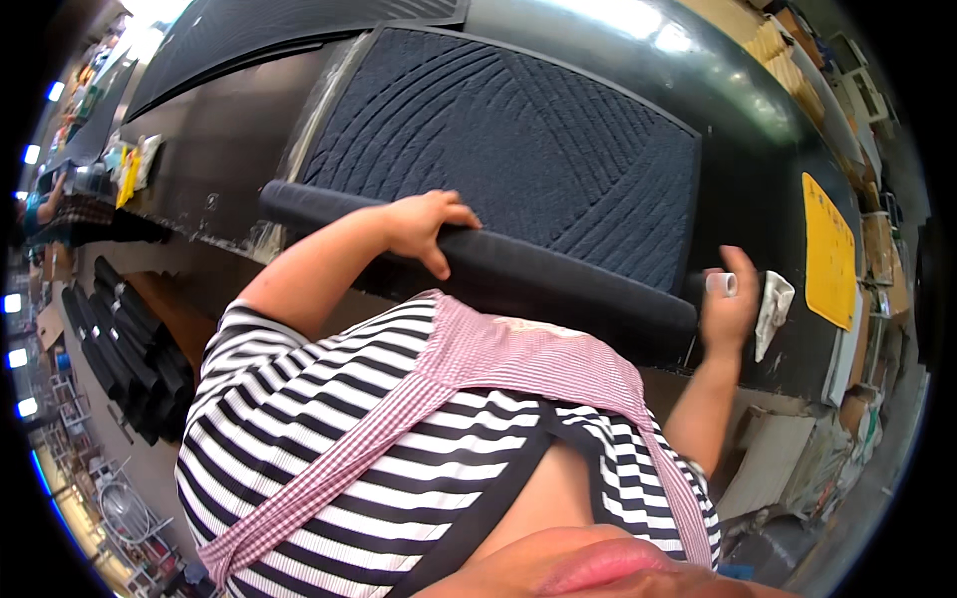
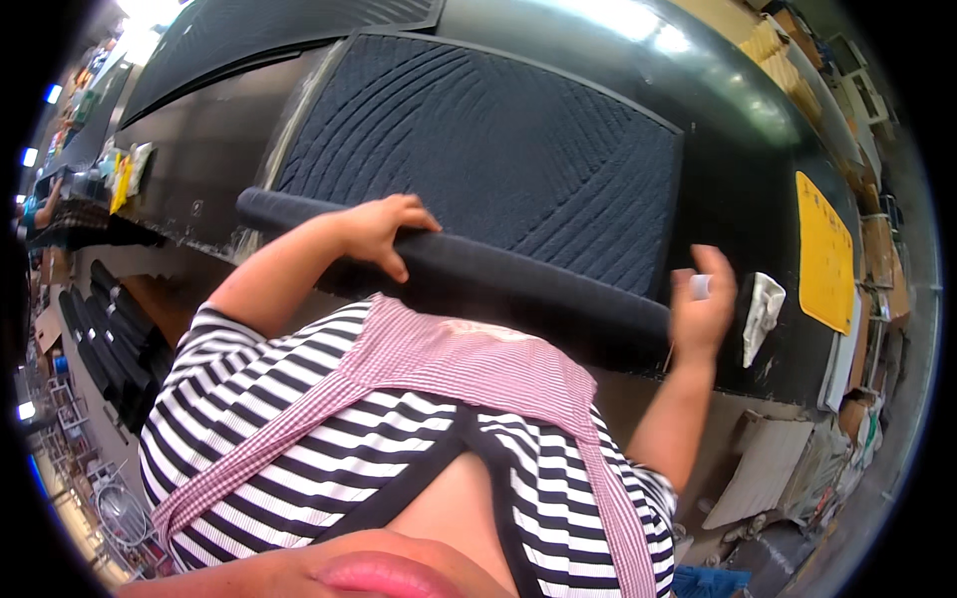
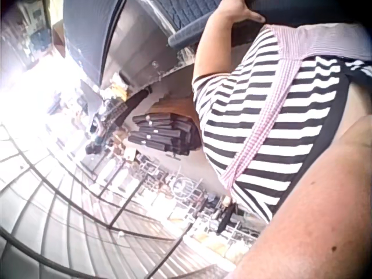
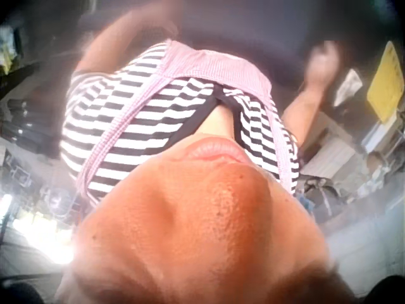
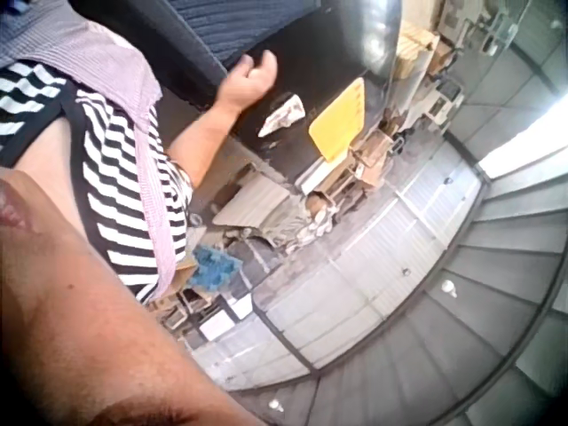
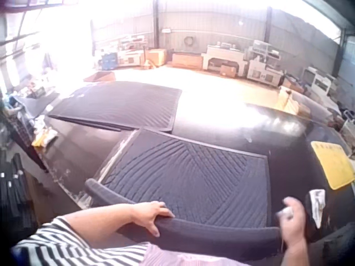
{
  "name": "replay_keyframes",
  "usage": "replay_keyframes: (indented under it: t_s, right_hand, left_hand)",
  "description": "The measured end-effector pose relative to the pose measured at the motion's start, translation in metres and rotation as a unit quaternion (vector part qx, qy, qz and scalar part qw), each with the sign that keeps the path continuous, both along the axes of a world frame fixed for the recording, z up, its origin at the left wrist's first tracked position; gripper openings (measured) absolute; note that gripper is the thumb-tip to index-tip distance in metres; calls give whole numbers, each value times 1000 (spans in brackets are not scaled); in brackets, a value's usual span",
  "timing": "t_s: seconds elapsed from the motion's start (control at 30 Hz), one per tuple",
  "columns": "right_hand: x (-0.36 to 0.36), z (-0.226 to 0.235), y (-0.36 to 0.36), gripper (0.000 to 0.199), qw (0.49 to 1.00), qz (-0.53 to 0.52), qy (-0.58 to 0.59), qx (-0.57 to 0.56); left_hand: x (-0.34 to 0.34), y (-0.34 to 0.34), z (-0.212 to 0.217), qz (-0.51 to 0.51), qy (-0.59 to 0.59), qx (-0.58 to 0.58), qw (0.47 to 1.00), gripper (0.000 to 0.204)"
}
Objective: The person picks up labels and a roller from the floor, puts the labels into a plastic bag, and wipes a large floor mat with a cloth. They roll the mat tightly by hand, secure it with adhesive tape, and place the finished roll onto a stack of similar mats.
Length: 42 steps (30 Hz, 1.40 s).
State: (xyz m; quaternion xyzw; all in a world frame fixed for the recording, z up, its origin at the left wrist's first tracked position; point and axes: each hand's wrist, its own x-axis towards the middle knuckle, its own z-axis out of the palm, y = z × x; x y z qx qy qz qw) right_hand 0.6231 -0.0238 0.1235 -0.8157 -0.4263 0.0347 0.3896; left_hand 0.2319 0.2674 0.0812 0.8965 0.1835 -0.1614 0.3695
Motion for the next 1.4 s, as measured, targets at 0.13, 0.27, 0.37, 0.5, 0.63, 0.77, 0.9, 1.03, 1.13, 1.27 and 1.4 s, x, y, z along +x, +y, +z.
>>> replay_keyframes:
  t_s: [0.13,0.27,0.37,0.5,0.63,0.77,0.9,1.03,1.13,1.27,1.4]
  right_hand:
    - [-149,-64,20,87,931,254,-189,-180]
    - [-138,-82,75,78,934,190,-257,-158]
    - [-102,-63,136,56,940,226,-156,-203]
    - [-49,-87,182,54,954,196,-165,-154]
    - [-22,-95,229,51,941,176,-256,-135]
    - [-39,-67,243,42,941,158,-296,-51]
    - [-95,-62,215,87,924,171,-312,-142]
    - [-64,-67,252,105,923,177,-294,-171]
    - [-40,-62,281,105,924,188,-246,-223]
    - [-27,-63,287,98,928,182,-244,-216]
    - [-28,-59,293,91,935,195,-243,-169]
  left_hand:
    - [30,41,-10,-74,18,-1,997,86]
    - [40,73,3,-15,18,74,997,73]
    - [40,58,9,95,-117,204,967,34]
    - [42,-18,-22,150,-229,274,922,45]
    - [45,-15,-50,133,-259,403,867,93]
    - [90,50,-31,86,-146,367,915,105]
    - [132,128,1,31,-60,249,966,105]
    - [159,184,-19,0,-170,202,965,90]
    - [159,194,-21,22,-169,237,957,84]
    - [145,169,-5,-13,-70,348,935,101]
    - [149,178,2,-32,-53,325,944,101]
